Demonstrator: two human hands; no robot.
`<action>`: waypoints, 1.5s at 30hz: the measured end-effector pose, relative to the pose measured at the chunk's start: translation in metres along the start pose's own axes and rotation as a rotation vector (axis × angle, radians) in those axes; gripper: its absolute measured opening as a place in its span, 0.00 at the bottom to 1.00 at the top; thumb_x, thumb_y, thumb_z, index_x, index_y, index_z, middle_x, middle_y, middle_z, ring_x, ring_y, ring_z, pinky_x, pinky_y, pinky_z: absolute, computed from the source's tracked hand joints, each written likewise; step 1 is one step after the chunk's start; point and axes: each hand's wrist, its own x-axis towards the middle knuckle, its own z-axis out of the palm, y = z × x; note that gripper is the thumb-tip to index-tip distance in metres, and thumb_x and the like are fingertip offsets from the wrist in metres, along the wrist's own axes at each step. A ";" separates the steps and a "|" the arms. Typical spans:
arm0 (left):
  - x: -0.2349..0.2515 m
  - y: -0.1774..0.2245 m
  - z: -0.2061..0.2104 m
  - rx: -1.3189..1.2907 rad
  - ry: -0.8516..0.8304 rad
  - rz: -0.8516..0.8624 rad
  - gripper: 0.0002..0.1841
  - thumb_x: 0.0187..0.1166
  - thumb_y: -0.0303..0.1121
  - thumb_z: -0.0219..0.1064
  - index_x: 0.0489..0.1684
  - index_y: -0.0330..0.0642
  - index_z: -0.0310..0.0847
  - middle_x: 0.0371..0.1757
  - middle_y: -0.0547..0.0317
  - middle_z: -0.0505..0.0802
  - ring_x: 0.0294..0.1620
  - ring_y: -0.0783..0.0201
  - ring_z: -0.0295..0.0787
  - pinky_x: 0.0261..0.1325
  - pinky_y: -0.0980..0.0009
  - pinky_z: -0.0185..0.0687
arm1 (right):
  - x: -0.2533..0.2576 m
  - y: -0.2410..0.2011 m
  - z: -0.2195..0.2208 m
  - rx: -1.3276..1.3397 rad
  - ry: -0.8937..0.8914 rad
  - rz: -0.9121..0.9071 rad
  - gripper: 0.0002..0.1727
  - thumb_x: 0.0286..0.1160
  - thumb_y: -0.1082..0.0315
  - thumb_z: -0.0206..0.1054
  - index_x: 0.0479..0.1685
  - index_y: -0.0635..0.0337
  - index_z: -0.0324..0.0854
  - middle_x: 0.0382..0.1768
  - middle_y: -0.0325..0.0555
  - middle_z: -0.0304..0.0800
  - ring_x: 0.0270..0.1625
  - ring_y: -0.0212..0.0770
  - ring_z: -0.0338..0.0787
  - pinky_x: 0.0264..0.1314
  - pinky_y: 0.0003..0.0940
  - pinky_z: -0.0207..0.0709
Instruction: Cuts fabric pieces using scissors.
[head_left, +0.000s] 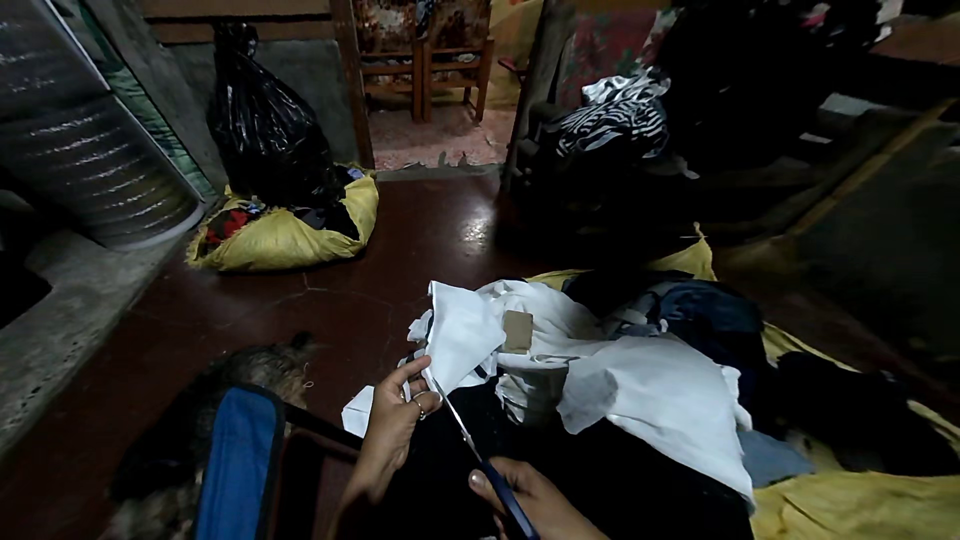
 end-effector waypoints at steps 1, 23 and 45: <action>0.000 0.000 0.000 0.001 0.000 -0.001 0.28 0.62 0.11 0.73 0.68 0.28 0.82 0.58 0.39 0.90 0.47 0.53 0.92 0.49 0.61 0.93 | 0.000 0.000 0.001 -0.011 0.014 -0.002 0.26 0.80 0.39 0.66 0.37 0.56 0.78 0.22 0.39 0.81 0.23 0.34 0.83 0.30 0.32 0.79; 0.025 0.007 0.004 0.115 0.016 0.227 0.06 0.71 0.21 0.73 0.43 0.31 0.89 0.41 0.48 0.93 0.29 0.63 0.85 0.31 0.70 0.84 | -0.015 -0.006 -0.011 0.051 -0.107 0.001 0.24 0.86 0.40 0.58 0.50 0.54 0.79 0.31 0.35 0.83 0.33 0.31 0.83 0.40 0.29 0.79; 0.013 0.009 -0.001 0.052 -0.309 0.169 0.37 0.58 0.08 0.69 0.77 0.29 0.74 0.80 0.47 0.81 0.72 0.55 0.85 0.69 0.60 0.86 | -0.024 -0.012 -0.010 0.059 -0.136 -0.007 0.25 0.86 0.40 0.58 0.50 0.54 0.79 0.31 0.33 0.81 0.32 0.29 0.81 0.37 0.27 0.77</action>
